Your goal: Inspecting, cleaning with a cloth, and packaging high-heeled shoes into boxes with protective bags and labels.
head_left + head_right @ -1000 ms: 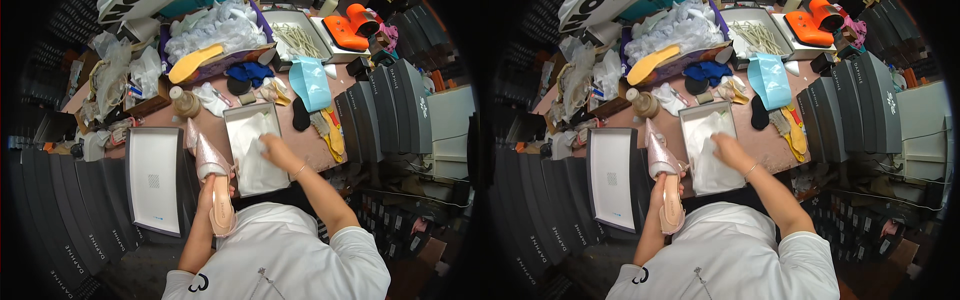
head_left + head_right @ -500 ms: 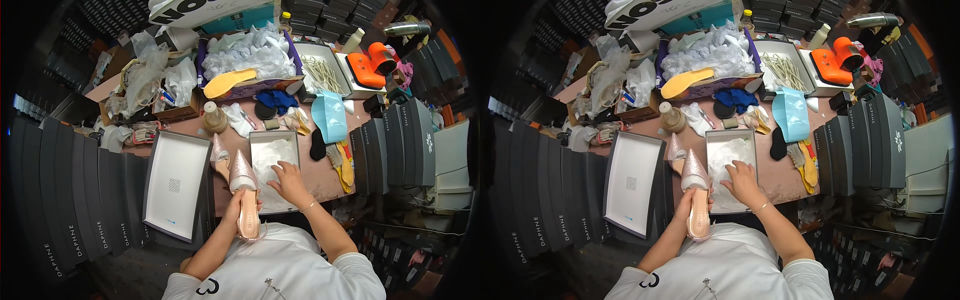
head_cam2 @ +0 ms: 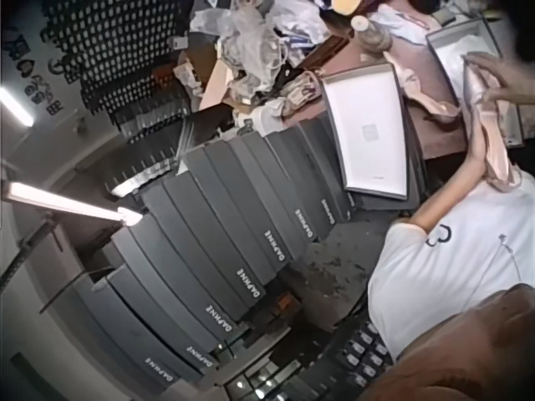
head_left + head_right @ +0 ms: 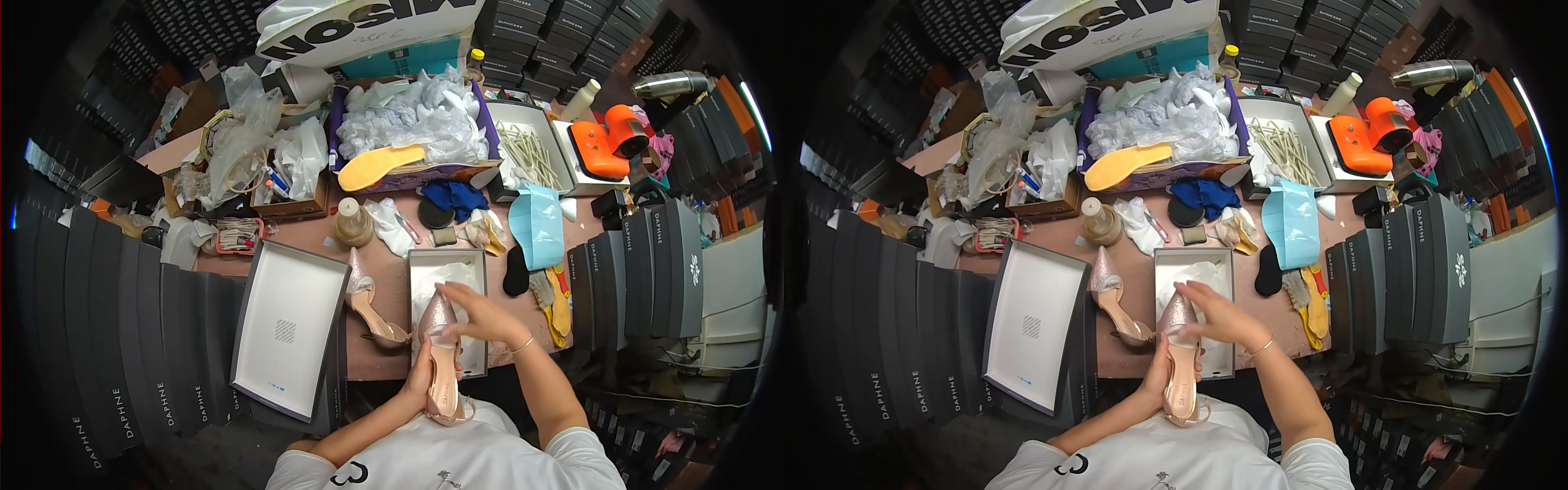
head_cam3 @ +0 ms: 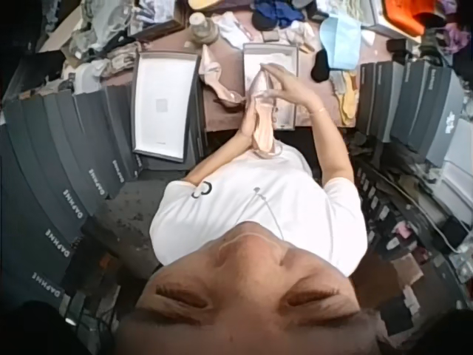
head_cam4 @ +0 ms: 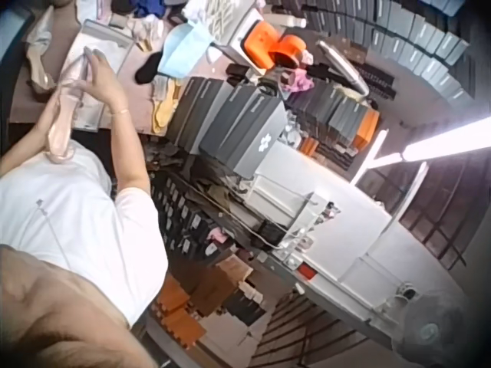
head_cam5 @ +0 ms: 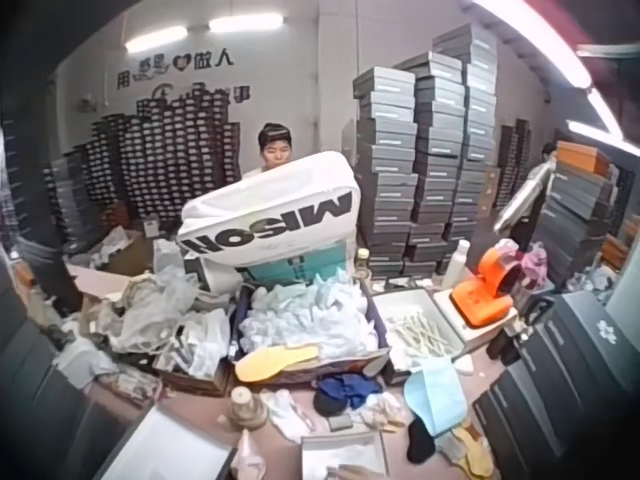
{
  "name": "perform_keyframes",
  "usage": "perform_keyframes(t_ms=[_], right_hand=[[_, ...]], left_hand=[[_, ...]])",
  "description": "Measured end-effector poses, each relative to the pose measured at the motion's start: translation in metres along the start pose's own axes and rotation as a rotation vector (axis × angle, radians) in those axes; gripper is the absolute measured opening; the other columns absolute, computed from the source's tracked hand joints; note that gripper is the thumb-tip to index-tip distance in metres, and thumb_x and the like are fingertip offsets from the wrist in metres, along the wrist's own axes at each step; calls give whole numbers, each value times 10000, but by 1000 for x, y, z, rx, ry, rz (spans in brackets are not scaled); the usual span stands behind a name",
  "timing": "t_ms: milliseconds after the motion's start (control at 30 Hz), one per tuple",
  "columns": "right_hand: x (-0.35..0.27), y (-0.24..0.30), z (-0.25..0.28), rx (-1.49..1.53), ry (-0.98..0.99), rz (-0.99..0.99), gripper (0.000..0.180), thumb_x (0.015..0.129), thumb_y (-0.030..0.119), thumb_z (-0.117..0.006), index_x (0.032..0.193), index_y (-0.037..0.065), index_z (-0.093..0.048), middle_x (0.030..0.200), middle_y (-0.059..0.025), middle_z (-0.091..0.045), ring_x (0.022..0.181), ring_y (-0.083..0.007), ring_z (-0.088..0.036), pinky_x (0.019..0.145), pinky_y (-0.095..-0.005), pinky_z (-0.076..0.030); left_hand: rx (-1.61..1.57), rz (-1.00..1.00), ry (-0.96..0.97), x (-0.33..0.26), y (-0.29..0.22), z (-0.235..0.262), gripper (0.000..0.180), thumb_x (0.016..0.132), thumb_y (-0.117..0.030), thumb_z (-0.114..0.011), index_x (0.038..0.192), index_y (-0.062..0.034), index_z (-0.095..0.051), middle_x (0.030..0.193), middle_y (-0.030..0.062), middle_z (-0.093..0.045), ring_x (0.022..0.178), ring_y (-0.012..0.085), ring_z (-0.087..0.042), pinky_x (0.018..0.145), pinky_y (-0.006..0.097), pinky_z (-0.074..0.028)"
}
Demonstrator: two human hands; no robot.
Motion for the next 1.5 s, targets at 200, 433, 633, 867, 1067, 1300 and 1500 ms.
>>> perform_keyframes(t_ms=[200, 433, 633, 867, 1067, 1300, 1500], right_hand=[[123, -67, 85, -213, -342, -83, 354, 812, 112, -623, 1138, -15, -573, 1149, -199, -589, 973, -345, -605, 848, -398, -487], [182, -166, 82, -826, -186, -234, 274, 844, 86, -484, 1100, 69, -581, 971, -165, -600, 763, -337, -659, 676, -437, -533], [167, -153, 107, -1116, -39, -189, 188, 784, 101, -540, 915, 88, -673, 1011, -126, -616, 844, -292, -633, 673, -387, -505], [240, -121, 52, -1016, -91, 16, 154, 815, 120, -531, 926, 76, -628, 912, -111, -634, 790, -252, -648, 653, -361, -514], [241, -150, 40, -923, -152, -148, 138, 860, 134, -512, 914, 62, -617, 881, -135, -609, 787, -296, -653, 617, -388, -535], [153, -102, 72, 537, -334, -315, 117, 873, 110, -612, 958, 37, -576, 813, -37, -553, 669, -127, -558, 601, -250, -464], [3, 4, -8, 954, -118, -309, 574, 916, 44, -543, 1428, 58, -285, 863, -25, -532, 745, -98, -550, 679, -262, -511]], left_hand=[[26, -10, -49, 24, -30, 7, 796, 895, -706, -249, 1149, -17, -556, 807, 92, -619, 656, 173, -611, 613, 279, -518], [-48, 62, -26, 39, -34, 3, 714, 937, -634, -259, 1211, -26, -516, 1049, 74, -612, 787, 161, -613, 694, 296, -528], [-114, 70, -25, 53, -35, 13, 703, 940, -625, -270, 1214, -23, -510, 1076, 81, -604, 810, 167, -612, 707, 299, -529], [-104, 86, -47, 52, -38, 12, 716, 925, -652, -278, 1224, -41, -502, 954, 94, -621, 772, 170, -611, 691, 294, -522], [-96, 44, -73, 44, -45, 15, 757, 906, -686, -265, 1228, -47, -513, 881, 94, -620, 738, 162, -605, 668, 273, -508], [-92, -55, -81, 39, -60, 7, 782, 898, -700, -255, 1203, -33, -525, 883, 97, -605, 748, 171, -597, 639, 281, -506], [-122, -190, 68, 29, -77, -12, 700, 921, -659, -273, 1153, -47, -521, 949, 89, -626, 752, 173, -621, 636, 296, -531]])
Point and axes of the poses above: each hand's wrist, its own x-axis towards the middle knuckle, its own z-axis out of the back of the hand, y = z × x, the point moved 6 cm from there along x, towards the middle knuckle
